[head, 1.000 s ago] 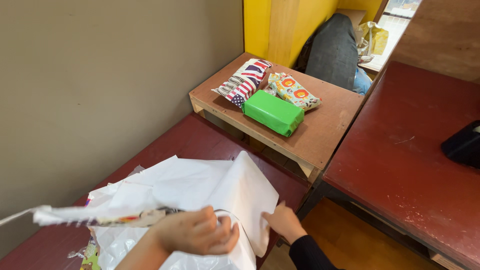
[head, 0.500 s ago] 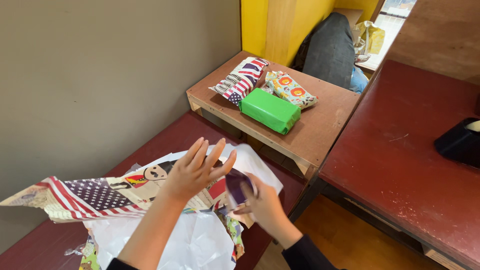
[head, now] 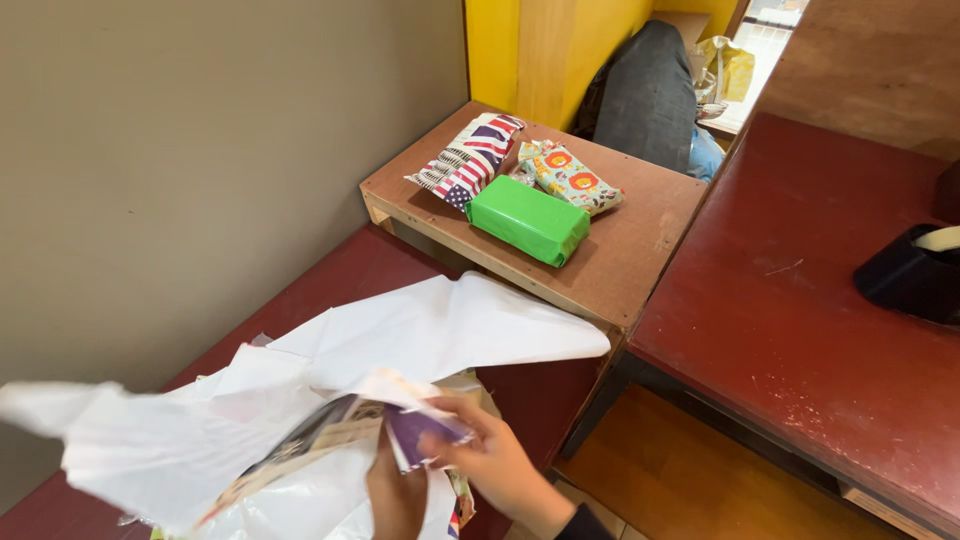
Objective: The person wraps a small rectangular item with patterned wrapping paper, folds the edges, and secures them with tape. They then place the wrapped gift on a side table and begin preparing to wrap a larger box with white paper.
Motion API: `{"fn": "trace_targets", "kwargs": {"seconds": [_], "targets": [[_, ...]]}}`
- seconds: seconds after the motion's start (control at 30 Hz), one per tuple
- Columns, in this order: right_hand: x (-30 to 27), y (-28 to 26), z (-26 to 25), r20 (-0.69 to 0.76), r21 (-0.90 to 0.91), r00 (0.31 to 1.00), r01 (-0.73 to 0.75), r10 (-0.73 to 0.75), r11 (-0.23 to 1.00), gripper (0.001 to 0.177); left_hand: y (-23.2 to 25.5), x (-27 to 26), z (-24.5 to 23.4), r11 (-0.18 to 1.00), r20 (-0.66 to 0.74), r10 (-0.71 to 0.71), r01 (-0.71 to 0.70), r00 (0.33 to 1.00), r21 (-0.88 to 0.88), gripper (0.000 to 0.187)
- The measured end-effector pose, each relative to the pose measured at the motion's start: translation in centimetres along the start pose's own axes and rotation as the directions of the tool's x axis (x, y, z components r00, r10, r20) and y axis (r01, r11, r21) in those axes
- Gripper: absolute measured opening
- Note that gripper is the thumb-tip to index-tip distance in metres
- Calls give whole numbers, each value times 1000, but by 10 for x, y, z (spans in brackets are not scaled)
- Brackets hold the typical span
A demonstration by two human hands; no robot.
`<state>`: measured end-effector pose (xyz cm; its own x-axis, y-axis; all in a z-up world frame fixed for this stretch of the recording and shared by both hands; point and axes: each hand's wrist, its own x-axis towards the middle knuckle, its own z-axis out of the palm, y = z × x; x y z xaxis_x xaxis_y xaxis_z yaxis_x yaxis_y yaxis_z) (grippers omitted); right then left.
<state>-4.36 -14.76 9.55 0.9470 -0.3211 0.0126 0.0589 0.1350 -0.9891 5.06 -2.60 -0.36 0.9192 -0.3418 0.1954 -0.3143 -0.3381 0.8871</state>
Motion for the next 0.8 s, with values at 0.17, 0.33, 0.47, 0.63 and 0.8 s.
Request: {"fn": "trace_targets", "kwargs": {"seconds": [0.17, 0.33, 0.47, 0.63, 0.8], "targets": [[-18, 36, 3, -1, -599, 956, 234, -293, 766, 115, 15, 18, -45, 968, -222, 50, -102, 974, -230, 42], [-3, 99, 23, -350, -585, 916, -49, -197, 809, 93, 51, 26, -62, 864, -178, -304, 192, 936, -465, 43], [8, 131, 13, -326, -462, 935, -283, 136, 840, 76, 59, 33, -71, 860, -212, -336, 207, 918, -466, 43], [9, 153, 11, -277, -591, 943, -320, 186, 740, 69, 51, 40, -84, 969, -327, -130, 50, 936, -243, 36], [14, 182, 8, -324, -550, 938, -290, 120, 783, 68, 44, 40, -88, 988, -363, -105, 55, 926, -145, 34]]}}
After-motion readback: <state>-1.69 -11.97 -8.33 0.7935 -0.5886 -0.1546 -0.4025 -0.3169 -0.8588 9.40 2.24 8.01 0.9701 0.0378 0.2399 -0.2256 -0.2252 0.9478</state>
